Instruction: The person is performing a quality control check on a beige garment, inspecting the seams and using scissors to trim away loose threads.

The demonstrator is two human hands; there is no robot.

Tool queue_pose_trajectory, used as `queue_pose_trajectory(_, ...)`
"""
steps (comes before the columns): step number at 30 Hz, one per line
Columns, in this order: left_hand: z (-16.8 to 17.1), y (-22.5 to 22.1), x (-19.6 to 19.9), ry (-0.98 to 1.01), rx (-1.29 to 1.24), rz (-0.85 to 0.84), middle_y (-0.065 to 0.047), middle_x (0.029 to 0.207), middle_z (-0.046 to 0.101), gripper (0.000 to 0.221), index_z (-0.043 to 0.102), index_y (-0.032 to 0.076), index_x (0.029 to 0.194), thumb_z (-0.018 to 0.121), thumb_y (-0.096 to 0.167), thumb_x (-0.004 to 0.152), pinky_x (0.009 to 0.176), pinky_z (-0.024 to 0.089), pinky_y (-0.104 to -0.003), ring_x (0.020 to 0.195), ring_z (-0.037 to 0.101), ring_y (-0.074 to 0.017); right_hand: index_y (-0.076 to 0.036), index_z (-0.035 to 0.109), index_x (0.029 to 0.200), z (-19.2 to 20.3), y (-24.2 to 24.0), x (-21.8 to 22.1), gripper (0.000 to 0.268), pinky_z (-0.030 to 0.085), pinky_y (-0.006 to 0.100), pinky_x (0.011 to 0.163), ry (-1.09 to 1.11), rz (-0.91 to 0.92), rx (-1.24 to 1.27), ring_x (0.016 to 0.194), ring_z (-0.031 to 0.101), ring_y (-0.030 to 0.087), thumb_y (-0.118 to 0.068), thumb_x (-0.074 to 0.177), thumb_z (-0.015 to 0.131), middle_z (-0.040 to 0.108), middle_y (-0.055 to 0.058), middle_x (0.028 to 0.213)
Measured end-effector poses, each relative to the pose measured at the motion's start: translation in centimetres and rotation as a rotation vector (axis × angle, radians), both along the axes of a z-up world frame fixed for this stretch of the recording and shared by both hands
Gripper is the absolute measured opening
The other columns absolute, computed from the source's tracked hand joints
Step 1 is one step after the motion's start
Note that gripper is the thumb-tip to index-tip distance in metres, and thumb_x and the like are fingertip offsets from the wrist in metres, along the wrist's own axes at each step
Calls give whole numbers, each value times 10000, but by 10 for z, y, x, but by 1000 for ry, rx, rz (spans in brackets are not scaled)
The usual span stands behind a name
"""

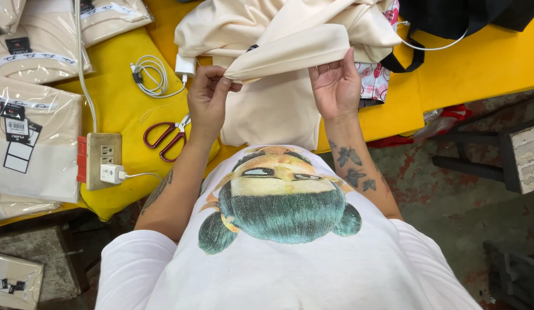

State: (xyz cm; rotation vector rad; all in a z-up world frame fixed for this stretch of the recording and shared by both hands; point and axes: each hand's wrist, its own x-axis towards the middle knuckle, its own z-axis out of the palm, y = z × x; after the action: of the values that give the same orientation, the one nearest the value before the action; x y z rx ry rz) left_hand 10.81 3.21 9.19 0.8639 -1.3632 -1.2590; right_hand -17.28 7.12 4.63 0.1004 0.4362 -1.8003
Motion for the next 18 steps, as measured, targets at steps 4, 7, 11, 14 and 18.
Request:
queue_pose_trajectory(4, -8, -3, -1, 22, 39, 5, -87, 963, 663, 82, 572, 63, 1079, 603, 131, 1046, 819, 636, -320, 836, 732, -213, -55, 593, 1412, 2, 3, 0, 435, 528, 577, 1169, 38, 18, -13, 1394, 585, 307, -300, 1055, 553, 649, 146, 1403)
queue_pose_trajectory(7, -14, -5, -2, 42, 49, 10, -91, 952, 654, 83, 565, 62, 1076, 604, 128, 1045, 807, 638, -317, 823, 730, -212, -56, 593, 1413, 1, 4, 0, 436, 528, 575, 1168, 46, 24, -2, 1391, 588, 309, -298, 1051, 559, 653, 147, 1396)
queue_pose_trajectory(11, -21, -4, -3, 93, 72, -11, -109, 920, 654, 72, 555, 56, 1076, 603, 89, 1033, 801, 643, -323, 817, 730, -226, -54, 610, 1392, -1, 5, 0, 427, 523, 567, 1178, 72, 19, 29, 1385, 594, 318, -271, 1024, 604, 660, 149, 1391)
queue_pose_trajectory(14, -12, -1, -6, 85, 89, -20, -116, 902, 681, 62, 564, 48, 1059, 598, 91, 1030, 799, 640, -316, 807, 722, -208, -73, 524, 1474, 0, 9, 6, 464, 568, 498, 1116, 200, 6, 76, 1278, 652, 309, -57, 1019, 616, 643, 160, 1418)
queue_pose_trajectory(18, -20, -2, -6, 101, 92, -34, -105, 935, 677, 73, 566, 49, 1070, 601, 100, 1030, 795, 642, -321, 814, 722, -211, -52, 484, 1502, -8, 14, 4, 493, 565, 480, 1130, 253, 45, 41, 1306, 641, 289, -15, 1024, 599, 621, 156, 1448)
